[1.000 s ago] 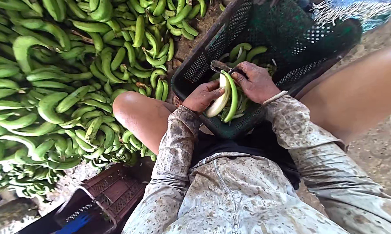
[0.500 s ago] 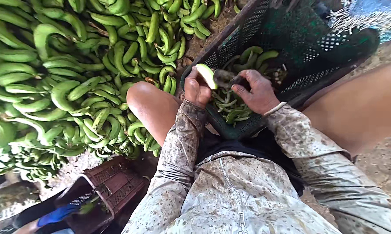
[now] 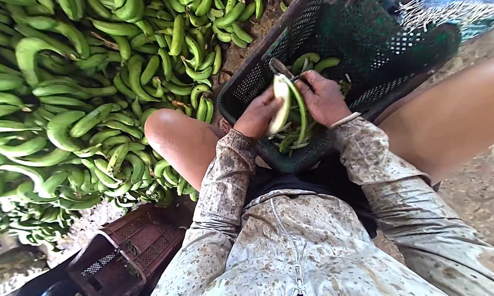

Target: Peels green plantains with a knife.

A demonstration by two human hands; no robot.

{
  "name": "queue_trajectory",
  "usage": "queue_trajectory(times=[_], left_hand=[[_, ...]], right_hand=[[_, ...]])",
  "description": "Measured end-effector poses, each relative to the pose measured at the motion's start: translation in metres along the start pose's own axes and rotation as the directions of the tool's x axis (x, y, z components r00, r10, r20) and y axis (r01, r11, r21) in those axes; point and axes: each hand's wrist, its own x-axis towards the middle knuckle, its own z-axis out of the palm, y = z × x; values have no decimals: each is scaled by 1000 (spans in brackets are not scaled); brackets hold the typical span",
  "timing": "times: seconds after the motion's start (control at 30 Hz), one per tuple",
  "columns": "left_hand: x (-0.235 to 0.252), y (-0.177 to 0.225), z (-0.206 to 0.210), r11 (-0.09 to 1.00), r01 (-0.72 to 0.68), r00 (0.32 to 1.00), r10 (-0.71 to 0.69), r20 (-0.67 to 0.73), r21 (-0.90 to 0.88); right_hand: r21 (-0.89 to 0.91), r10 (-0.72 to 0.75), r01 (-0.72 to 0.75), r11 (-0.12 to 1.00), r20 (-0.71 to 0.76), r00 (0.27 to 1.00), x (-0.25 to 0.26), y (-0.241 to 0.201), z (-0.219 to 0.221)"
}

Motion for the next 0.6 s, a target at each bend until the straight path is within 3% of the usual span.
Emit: queue_trajectory(times=[0.03,0.07,0.1,0.13,0.2,0.3,0.37,0.43,0.53,0.6], left_hand=[[-4,2,-1,992,6,990,-24,141,123],[-8,2,-2,990,17,967,-53,248,143],[-9,0,-2,995,48,961,-71,269,90],[-10,-3,1,997,83,978,-80,192,-7],[-4,-5,0,961,105,987,-132,-90,-255],[8,5,-13,772,-31,848,-316,-425,-635],[11,8,-23,641,-150,808,-359,-467,-753],[11,11,-25,590,-130,810,-400,-428,-797],[9,13,-12,656,-85,799,-404,-445,-750],[6,11,5,746,-23,841,-346,-417,-666]], right_hand=[[5,57,-57,998,4,998,3,3,-6],[9,108,-108,994,-2,994,5,6,-10],[6,133,-133,991,-17,991,6,9,-13],[-4,127,-127,992,-38,991,5,11,-16],[-14,41,-42,999,-54,998,-1,10,-14],[-21,-144,144,989,7,990,-17,7,4],[-60,-269,272,960,55,962,-24,4,16],[-145,-344,350,925,64,937,-27,2,24],[-224,-338,338,914,39,940,-23,1,27],[-174,-228,228,958,19,973,-15,-1,24]])
